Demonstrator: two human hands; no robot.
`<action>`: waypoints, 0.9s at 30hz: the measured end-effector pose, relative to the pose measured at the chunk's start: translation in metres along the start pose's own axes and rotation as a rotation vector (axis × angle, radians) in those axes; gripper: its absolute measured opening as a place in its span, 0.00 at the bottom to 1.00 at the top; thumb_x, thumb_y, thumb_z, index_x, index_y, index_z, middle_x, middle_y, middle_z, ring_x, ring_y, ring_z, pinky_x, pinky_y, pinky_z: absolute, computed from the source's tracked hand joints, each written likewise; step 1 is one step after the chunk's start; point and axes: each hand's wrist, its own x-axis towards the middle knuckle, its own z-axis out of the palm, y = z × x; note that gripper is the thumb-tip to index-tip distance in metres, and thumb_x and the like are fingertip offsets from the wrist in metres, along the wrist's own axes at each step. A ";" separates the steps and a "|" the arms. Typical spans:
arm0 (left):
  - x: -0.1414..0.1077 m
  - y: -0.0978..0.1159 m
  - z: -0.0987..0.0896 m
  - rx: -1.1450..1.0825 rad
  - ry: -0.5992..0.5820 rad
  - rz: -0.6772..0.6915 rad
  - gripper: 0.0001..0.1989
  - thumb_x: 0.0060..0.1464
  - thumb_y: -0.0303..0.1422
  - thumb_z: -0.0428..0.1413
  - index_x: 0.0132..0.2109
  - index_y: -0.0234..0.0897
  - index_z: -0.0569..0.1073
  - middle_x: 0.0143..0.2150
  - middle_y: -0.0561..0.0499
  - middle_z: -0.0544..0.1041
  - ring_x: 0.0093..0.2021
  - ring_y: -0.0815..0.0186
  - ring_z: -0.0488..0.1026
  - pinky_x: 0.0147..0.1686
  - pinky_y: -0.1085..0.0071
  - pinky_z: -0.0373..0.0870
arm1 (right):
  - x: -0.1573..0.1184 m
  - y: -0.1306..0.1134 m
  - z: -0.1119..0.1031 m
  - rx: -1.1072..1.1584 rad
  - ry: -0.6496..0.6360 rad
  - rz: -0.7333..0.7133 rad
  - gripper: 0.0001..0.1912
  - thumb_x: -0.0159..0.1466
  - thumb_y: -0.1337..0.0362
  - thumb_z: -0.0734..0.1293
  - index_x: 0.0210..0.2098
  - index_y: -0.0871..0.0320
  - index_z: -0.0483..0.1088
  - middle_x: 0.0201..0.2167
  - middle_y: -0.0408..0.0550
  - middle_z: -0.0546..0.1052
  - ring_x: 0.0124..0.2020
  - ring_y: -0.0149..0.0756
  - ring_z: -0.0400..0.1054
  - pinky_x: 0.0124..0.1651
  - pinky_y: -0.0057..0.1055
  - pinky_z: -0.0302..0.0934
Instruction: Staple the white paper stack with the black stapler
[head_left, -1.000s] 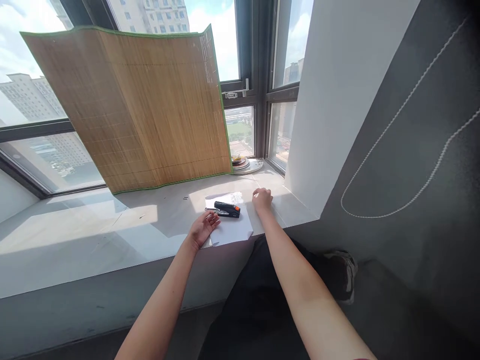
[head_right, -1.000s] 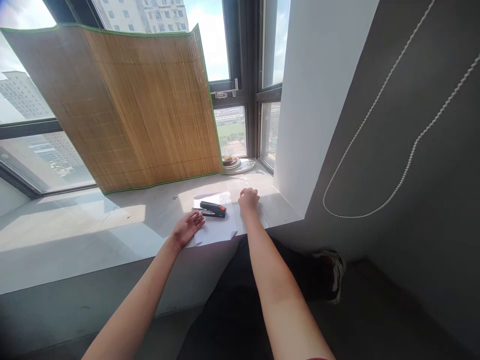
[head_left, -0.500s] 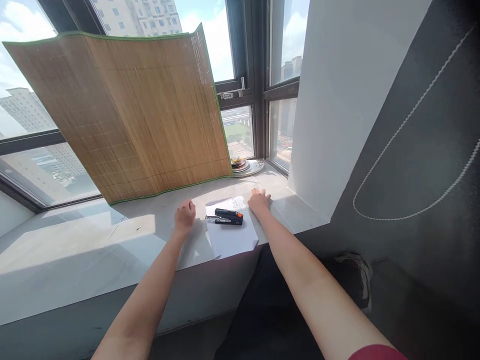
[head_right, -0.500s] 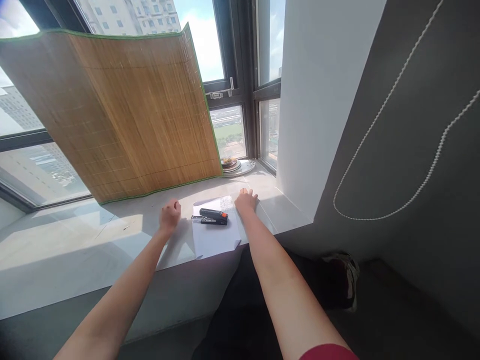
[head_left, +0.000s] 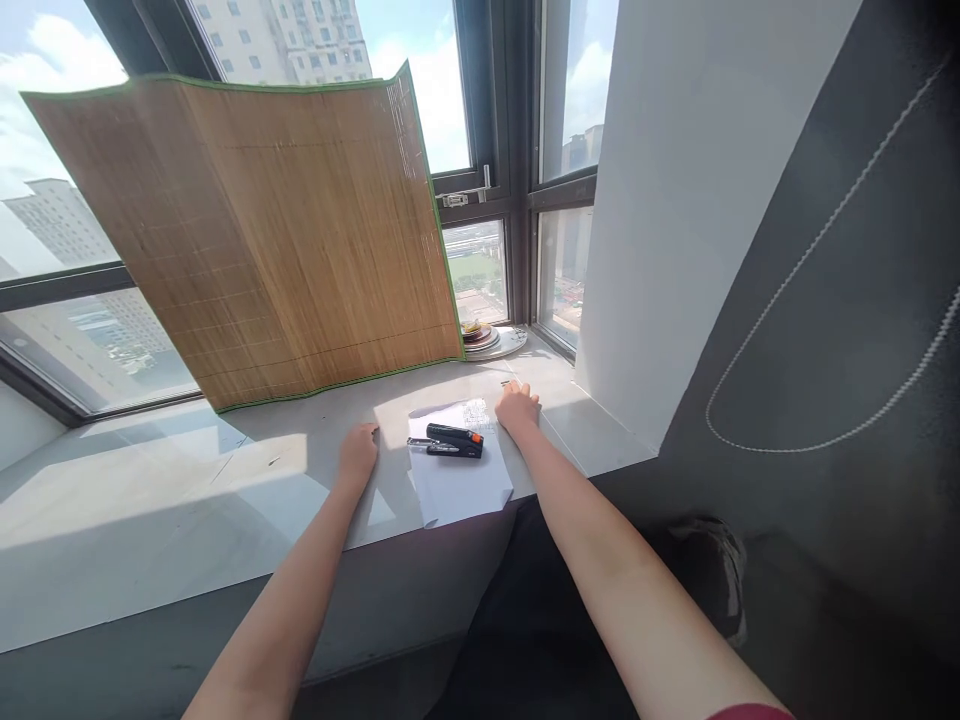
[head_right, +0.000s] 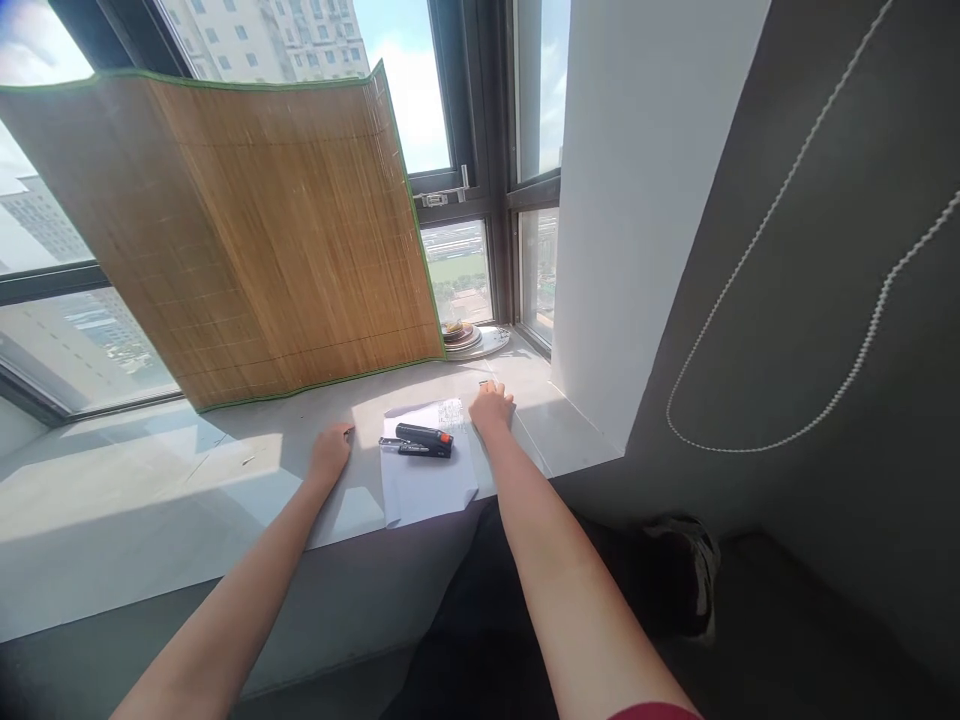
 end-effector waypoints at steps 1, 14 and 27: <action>-0.008 0.001 -0.002 -0.055 0.010 -0.011 0.16 0.48 0.15 0.53 0.28 0.42 0.75 0.36 0.41 0.78 0.64 0.46 0.69 0.68 0.58 0.60 | -0.001 0.000 0.000 -0.003 0.004 -0.007 0.24 0.69 0.71 0.57 0.60 0.58 0.73 0.64 0.63 0.71 0.62 0.54 0.61 0.58 0.48 0.56; -0.058 0.013 0.002 -0.255 -0.030 -0.043 0.18 0.58 0.15 0.53 0.29 0.44 0.70 0.28 0.48 0.64 0.53 0.49 0.74 0.50 0.70 0.70 | -0.034 -0.012 -0.017 0.141 0.070 -0.004 0.20 0.65 0.76 0.59 0.49 0.57 0.75 0.52 0.60 0.77 0.59 0.50 0.66 0.54 0.41 0.60; -0.049 0.008 -0.004 0.443 -0.206 0.456 0.08 0.61 0.35 0.59 0.46 0.41 0.80 0.40 0.46 0.84 0.39 0.55 0.80 0.41 0.66 0.74 | -0.085 -0.060 -0.025 0.399 -0.184 -0.553 0.21 0.65 0.47 0.74 0.50 0.54 0.75 0.45 0.49 0.80 0.47 0.42 0.72 0.44 0.31 0.60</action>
